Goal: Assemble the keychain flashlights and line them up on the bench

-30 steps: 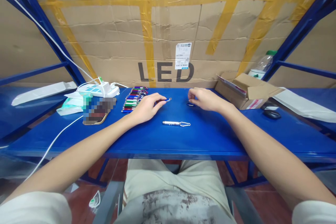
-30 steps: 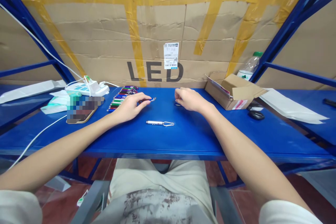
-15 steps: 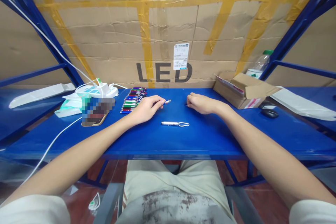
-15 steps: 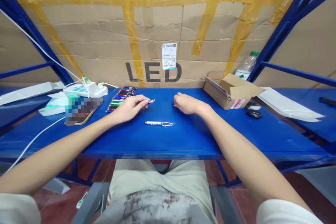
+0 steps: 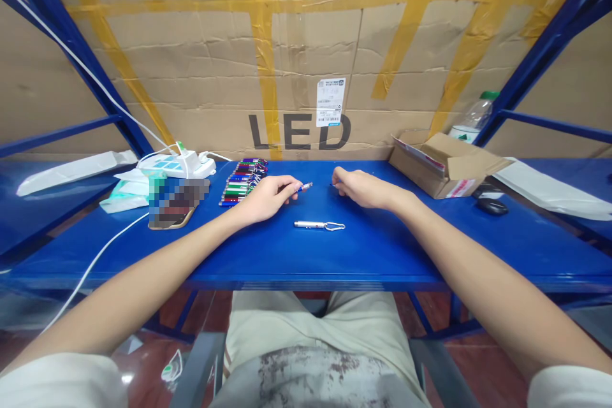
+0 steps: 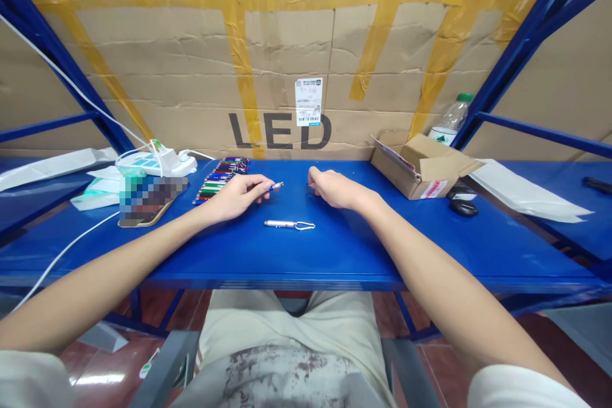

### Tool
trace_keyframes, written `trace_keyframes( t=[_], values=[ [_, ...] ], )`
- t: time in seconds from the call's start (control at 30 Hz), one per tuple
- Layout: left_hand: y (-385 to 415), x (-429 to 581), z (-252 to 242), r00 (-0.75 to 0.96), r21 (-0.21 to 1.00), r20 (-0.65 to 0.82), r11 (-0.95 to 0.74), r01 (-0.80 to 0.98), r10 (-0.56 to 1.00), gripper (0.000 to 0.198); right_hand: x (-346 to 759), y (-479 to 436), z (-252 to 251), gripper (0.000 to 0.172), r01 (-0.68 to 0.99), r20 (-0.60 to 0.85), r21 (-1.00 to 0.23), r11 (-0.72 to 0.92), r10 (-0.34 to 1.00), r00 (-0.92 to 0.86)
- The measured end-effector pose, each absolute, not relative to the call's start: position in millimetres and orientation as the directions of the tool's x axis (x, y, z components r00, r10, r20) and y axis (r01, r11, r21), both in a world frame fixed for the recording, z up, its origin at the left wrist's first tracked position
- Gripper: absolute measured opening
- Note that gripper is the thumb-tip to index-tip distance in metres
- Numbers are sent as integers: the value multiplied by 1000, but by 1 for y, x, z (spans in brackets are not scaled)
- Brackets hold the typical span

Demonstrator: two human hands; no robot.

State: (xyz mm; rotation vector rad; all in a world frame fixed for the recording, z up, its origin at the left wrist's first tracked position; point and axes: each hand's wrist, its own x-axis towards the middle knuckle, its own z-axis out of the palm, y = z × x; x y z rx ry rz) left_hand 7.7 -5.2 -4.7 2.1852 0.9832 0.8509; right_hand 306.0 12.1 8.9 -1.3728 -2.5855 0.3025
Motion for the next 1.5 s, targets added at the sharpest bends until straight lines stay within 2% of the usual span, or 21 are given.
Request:
trace_keyframes(
  t=[0.17, 0.5, 0.7, 0.93, 1.17, 1.37, 1.5],
  values=[
    [-6, 8, -4, 521, 719, 301, -549, 426, 799, 52, 301, 7, 13, 11, 846, 90, -213, 488, 872, -481],
    [-5, 7, -5, 528, 732, 283, -536, 421, 801, 53, 302, 12, 10, 15, 782, 132, -114, 613, 790, -599],
    [-1, 6, -8, 537, 711, 283, -549, 439, 795, 52, 303, 10, 14, 13, 804, 128, -73, 590, 805, -579],
    [3, 6, -13, 560, 767, 230, -502, 399, 796, 49, 299, 8, 13, 14, 790, 152, -49, 611, 786, -599],
    [7, 6, -18, 545, 814, 217, -459, 357, 810, 51, 297, 5, 13, 15, 751, 216, -103, 653, 751, -624],
    [9, 5, -20, 513, 843, 227, -430, 323, 828, 48, 292, 4, 14, 9, 697, 233, -228, 680, 733, -639],
    [9, 3, -17, 521, 825, 220, -442, 351, 824, 47, 292, 10, 7, 29, 655, 279, -191, 731, 680, -678]
  ],
)
